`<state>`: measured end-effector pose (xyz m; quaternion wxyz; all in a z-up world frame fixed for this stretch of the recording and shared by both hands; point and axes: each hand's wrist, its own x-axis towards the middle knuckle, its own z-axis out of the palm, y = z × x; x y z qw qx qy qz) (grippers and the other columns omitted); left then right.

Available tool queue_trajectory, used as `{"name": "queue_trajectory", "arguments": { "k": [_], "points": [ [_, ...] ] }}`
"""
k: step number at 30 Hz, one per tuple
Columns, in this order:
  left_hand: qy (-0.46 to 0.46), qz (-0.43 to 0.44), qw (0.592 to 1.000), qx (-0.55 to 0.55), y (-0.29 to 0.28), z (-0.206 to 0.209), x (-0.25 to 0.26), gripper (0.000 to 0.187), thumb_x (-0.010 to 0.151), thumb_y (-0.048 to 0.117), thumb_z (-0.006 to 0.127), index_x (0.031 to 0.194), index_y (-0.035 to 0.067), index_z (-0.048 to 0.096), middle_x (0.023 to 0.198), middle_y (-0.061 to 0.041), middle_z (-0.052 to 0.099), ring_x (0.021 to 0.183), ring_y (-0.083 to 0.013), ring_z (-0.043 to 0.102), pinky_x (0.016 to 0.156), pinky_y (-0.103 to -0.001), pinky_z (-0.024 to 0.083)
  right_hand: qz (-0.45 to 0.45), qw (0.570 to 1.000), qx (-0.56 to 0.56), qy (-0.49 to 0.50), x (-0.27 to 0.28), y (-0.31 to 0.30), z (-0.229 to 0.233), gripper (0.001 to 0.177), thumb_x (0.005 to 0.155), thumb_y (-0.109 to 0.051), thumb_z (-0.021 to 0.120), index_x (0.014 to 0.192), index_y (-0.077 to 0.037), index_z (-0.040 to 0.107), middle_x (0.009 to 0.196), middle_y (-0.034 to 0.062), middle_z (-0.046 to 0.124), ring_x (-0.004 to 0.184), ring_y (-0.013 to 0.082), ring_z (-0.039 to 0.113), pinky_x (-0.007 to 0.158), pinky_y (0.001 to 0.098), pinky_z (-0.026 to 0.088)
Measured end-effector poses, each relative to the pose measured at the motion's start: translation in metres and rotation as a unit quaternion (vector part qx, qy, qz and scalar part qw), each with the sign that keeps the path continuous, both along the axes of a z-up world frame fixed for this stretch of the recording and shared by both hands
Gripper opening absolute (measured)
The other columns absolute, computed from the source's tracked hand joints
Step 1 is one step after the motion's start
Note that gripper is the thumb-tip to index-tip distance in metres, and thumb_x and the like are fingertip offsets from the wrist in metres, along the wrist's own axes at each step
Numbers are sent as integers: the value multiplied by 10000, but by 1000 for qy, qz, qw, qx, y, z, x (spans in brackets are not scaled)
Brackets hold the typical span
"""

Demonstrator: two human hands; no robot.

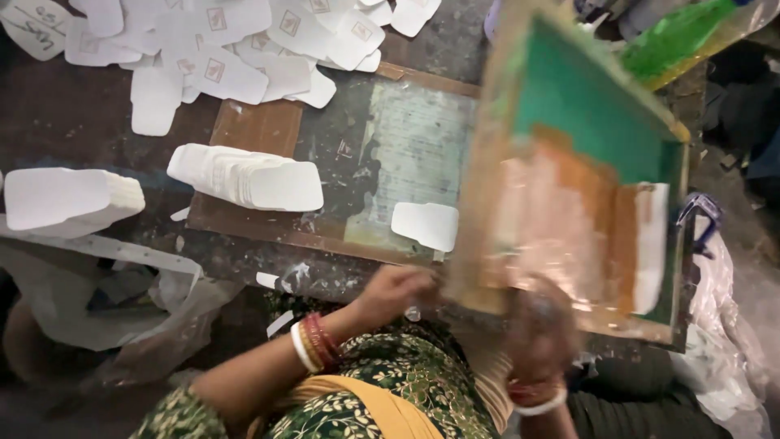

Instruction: The person performs screen printing on white plastic items using a wooden frame and a squeegee. They repeatedly place a plastic item on a board, pull the squeegee across the screen to apply ink, and then remove the printed item to a pile.

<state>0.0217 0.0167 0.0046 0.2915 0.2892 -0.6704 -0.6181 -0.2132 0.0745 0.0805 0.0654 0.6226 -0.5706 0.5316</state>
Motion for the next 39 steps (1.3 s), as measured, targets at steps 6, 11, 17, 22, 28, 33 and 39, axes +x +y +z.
{"name": "queue_trajectory", "arguments": {
  "k": [6, 11, 17, 22, 28, 33, 39],
  "points": [
    [-257, 133, 957, 16, -3, -23, 28, 514, 796, 487, 821, 836, -9, 694, 735, -167, 711, 656, -317, 683, 623, -443, 537, 152, 934, 296, 131, 24, -65, -38, 269, 909, -98, 699, 1177, -102, 704, 1017, 156, 735, 887, 362, 712, 768, 436, 553],
    [-426, 102, 887, -147, -15, -37, 24, 538, 726, 585, 816, 762, 55, 730, 742, -191, 709, 713, -392, 701, 656, -505, 554, 219, 902, 346, 139, 21, -135, -38, 318, 926, -90, 650, 1240, -121, 690, 960, 160, 719, 822, 353, 696, 712, 458, 535],
    [-429, 100, 884, -158, -17, -32, 27, 533, 697, 593, 820, 732, 70, 727, 723, -178, 706, 713, -387, 710, 656, -504, 559, 201, 906, 341, 152, 25, -80, -64, 248, 934, -51, 624, 1161, -125, 692, 932, 137, 699, 816, 329, 692, 712, 434, 544],
    [-345, 124, 930, -29, -20, 3, 31, 460, 630, 490, 877, 756, 67, 746, 704, -151, 712, 664, -326, 724, 629, -460, 558, 181, 948, 241, 101, 49, -19, -25, 261, 867, -70, 704, 1127, -78, 718, 1083, 142, 734, 941, 325, 720, 792, 396, 582],
    [-26, 12, 999, -33, -24, 61, 17, 320, 853, 243, 811, 1033, 7, 690, 806, -147, 699, 754, -298, 684, 678, -396, 562, 56, 997, 34, 35, -25, 4, -39, 185, 1023, -147, 664, 1157, -20, 667, 1158, 147, 703, 1034, 304, 712, 871, 395, 591],
    [-305, 176, 882, -314, -96, -15, 4, 418, 800, 227, 757, 1170, 52, 672, 1188, -187, 694, 1060, -349, 644, 839, -472, 514, -67, 992, -99, -50, -80, 14, -25, 360, 1169, -298, 706, 1187, 41, 584, 1096, 172, 670, 977, 270, 684, 855, 367, 587],
    [-301, 140, 919, -213, -141, -51, -3, 300, 778, 258, 784, 980, 53, 701, 951, -151, 714, 904, -319, 673, 769, -444, 535, -229, 966, -117, -14, -58, 6, 44, 478, 1126, -434, 614, 1158, 40, 556, 988, 143, 632, 888, 245, 639, 796, 373, 542]
  ]
}}
